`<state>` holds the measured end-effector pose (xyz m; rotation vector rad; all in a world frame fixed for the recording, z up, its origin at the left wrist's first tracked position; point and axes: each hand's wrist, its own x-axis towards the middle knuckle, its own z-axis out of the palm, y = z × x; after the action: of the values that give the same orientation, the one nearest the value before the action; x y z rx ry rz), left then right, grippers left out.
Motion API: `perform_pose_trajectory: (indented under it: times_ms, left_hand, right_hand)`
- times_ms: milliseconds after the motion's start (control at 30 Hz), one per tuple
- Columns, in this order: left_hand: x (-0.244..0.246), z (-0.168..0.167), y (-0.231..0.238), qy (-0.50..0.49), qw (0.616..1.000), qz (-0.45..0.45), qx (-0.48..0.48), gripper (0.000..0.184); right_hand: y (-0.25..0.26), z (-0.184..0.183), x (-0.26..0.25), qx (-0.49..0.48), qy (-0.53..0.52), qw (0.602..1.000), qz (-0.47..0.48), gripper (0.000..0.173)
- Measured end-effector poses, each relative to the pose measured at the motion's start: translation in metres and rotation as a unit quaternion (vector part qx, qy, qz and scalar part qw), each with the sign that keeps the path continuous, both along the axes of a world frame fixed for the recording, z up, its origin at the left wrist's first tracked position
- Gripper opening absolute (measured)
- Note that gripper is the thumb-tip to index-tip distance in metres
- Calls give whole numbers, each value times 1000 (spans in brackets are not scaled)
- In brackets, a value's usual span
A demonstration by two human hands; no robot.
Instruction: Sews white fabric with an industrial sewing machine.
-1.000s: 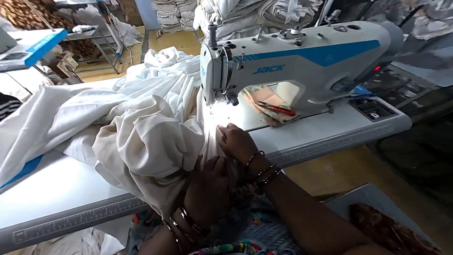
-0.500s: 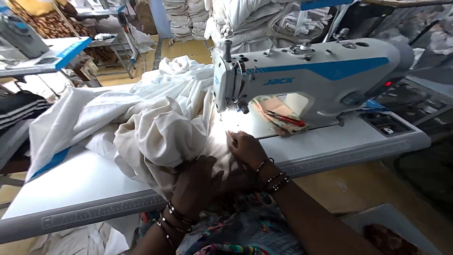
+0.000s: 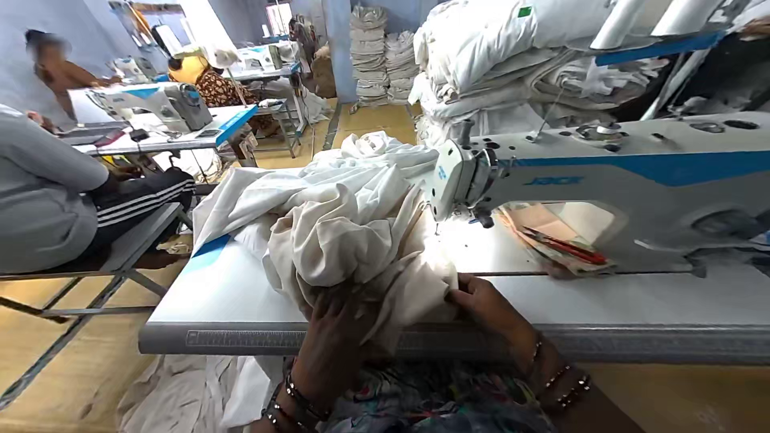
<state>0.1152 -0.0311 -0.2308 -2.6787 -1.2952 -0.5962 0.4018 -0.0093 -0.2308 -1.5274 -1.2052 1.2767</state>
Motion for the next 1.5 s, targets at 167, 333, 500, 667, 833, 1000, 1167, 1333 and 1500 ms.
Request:
perform_pose_trajectory:
  times_ms: [167,333,500,667,833,1000,1167,1333,1500]
  left_hand:
    - [-17,26,-18,-127,991,-1,-39,33]
    - [-38,53,-10,-109,993,39,-15,46]
    - [-35,59,0,60,965,248,-59,30]
    - [27,43,-21,-141,989,20,43,29]
    - [90,0,-41,-151,982,-109,13,62]
    - [104,5,-41,-144,988,-54,-22,40]
    - [105,8,-39,-229,921,-175,-264,61]
    - [93,32,-13,-355,706,-170,-589,58]
    - [124,33,-5,-163,805,-110,-559,52]
  right_hand:
    - [-31,1,-7,-7,216,976,6,21]
    - [-77,-4,-14,51,258,955,140,20]
    - [-100,3,-21,53,193,971,129,26]
    - [-109,13,-21,39,128,980,150,22]
    - [-107,15,-18,141,-28,980,136,40]
    - [-107,35,1,157,-209,942,209,56]
    - [-98,45,23,176,-299,922,172,41]
    - [-99,39,21,142,-173,912,345,39]
    - [-110,28,-14,160,-238,860,421,50]
